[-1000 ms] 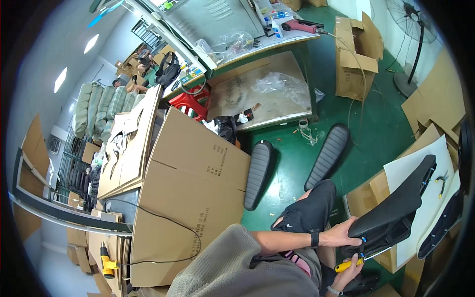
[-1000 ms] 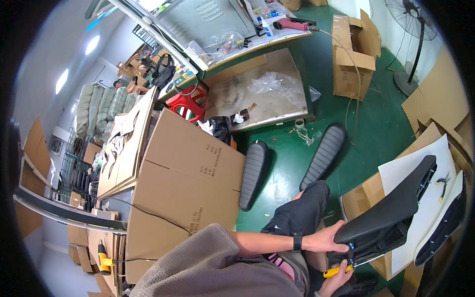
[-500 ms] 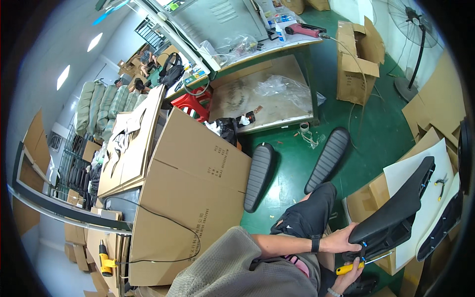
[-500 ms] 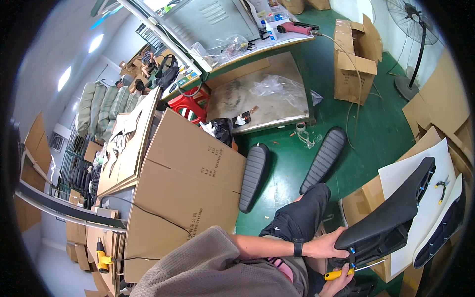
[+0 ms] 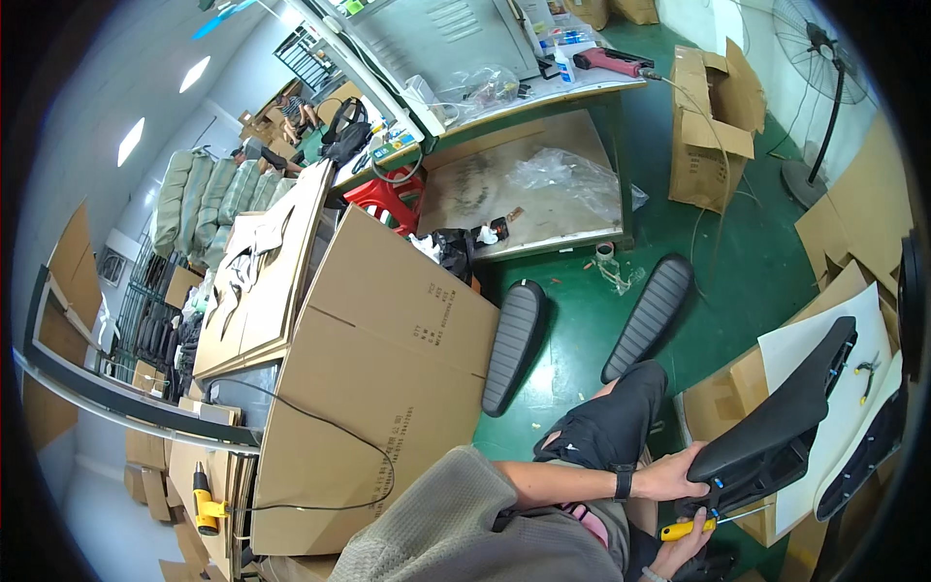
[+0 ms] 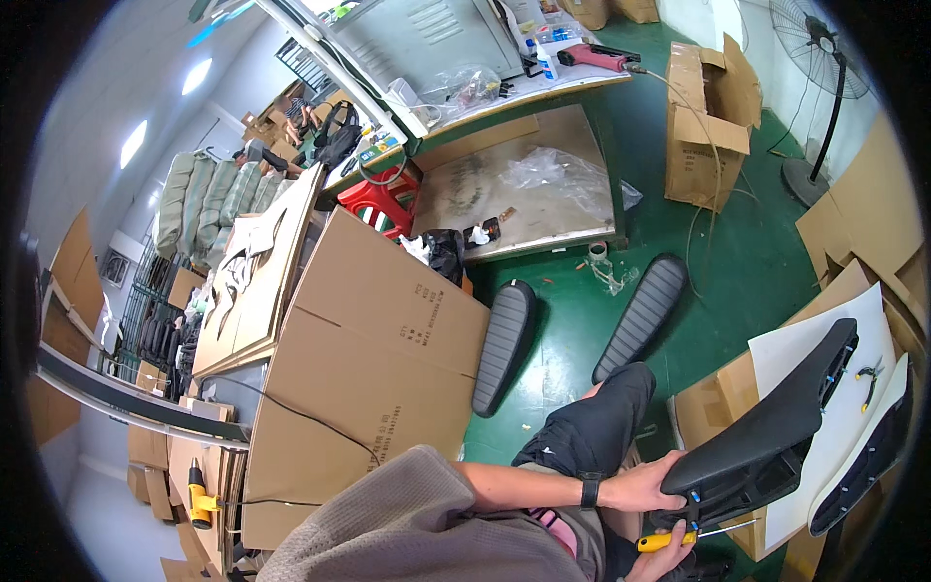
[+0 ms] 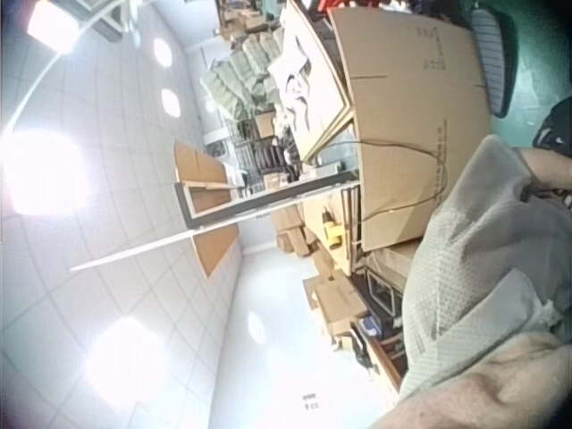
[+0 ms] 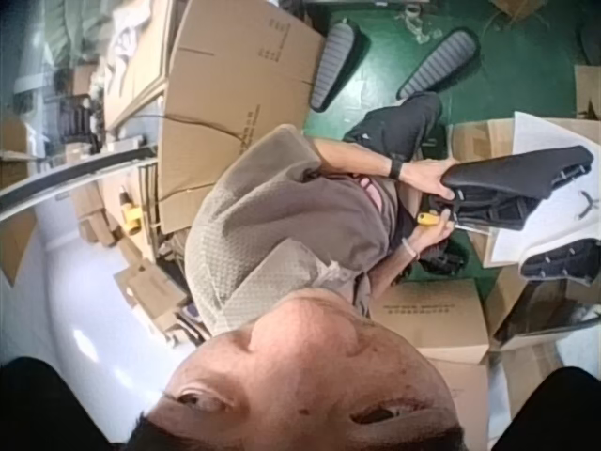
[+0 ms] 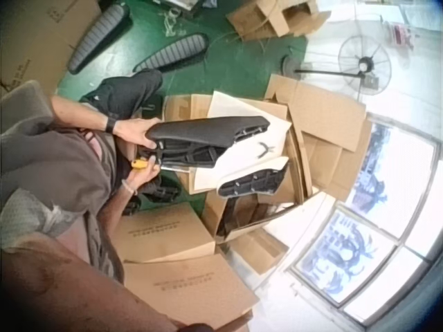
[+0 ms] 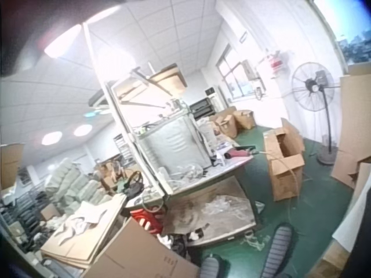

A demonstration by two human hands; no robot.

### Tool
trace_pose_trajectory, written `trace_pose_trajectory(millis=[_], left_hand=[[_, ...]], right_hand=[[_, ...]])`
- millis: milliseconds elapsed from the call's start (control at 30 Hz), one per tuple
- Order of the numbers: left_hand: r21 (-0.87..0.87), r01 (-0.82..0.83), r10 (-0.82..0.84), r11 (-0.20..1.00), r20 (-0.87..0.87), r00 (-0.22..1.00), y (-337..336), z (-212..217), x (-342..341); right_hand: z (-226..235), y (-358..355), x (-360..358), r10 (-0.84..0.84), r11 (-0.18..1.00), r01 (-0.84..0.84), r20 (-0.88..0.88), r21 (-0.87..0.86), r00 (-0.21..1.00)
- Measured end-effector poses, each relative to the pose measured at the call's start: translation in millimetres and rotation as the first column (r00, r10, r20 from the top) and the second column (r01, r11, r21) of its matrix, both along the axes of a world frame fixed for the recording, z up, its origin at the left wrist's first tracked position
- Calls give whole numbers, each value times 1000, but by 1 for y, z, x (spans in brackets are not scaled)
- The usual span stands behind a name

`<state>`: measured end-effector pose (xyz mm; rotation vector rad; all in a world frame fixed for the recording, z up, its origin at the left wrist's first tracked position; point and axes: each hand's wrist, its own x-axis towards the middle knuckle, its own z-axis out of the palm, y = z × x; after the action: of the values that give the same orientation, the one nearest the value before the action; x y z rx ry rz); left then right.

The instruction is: Assembling or repairing a motorcycle seat component by using a screwdriver to fasten or adjust parts.

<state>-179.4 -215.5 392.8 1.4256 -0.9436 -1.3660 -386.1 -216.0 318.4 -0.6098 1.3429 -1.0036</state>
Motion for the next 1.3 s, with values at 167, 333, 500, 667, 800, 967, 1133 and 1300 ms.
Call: trace_pose_trajectory(millis=[167, 333, 500, 667, 800, 967, 1133, 1300], left_hand=[[36, 9, -10, 999, 25, 1000, 0, 9, 2], [48, 14, -19, 999, 92, 996, 0, 5, 1], [71, 31, -37, 997, 90, 995, -1, 5, 0], [73, 35, -43, 997, 101, 994, -2, 3, -3], [84, 31, -38, 996, 78, 996, -2, 0, -3], [88, 17, -26, 996, 94, 995, -2, -7, -3], [118, 24, -36, 993, 105, 994, -4, 7, 1], [69, -1, -7, 998, 117, 993, -3, 3, -6]], right_hand=[[-5, -2, -6, 22, 1000, -22, -19, 7, 1000], [-4, -3, -4, 19, 1000, -19, -13, -2, 1000], [-6, -4, -8, 14, 1000, -14, -23, -14, 1000], [9, -4, -3, -16, 1000, 17, -59, 17, 998], [-3, -6, -9, -13, 1000, 14, -74, 15, 997], [0, -7, -4, -10, 1000, 10, -21, 6, 1000], [2, -7, -3, -33, 999, 33, -25, 8, 999], [-1, -7, -6, -32, 999, 32, -17, 6, 999]])
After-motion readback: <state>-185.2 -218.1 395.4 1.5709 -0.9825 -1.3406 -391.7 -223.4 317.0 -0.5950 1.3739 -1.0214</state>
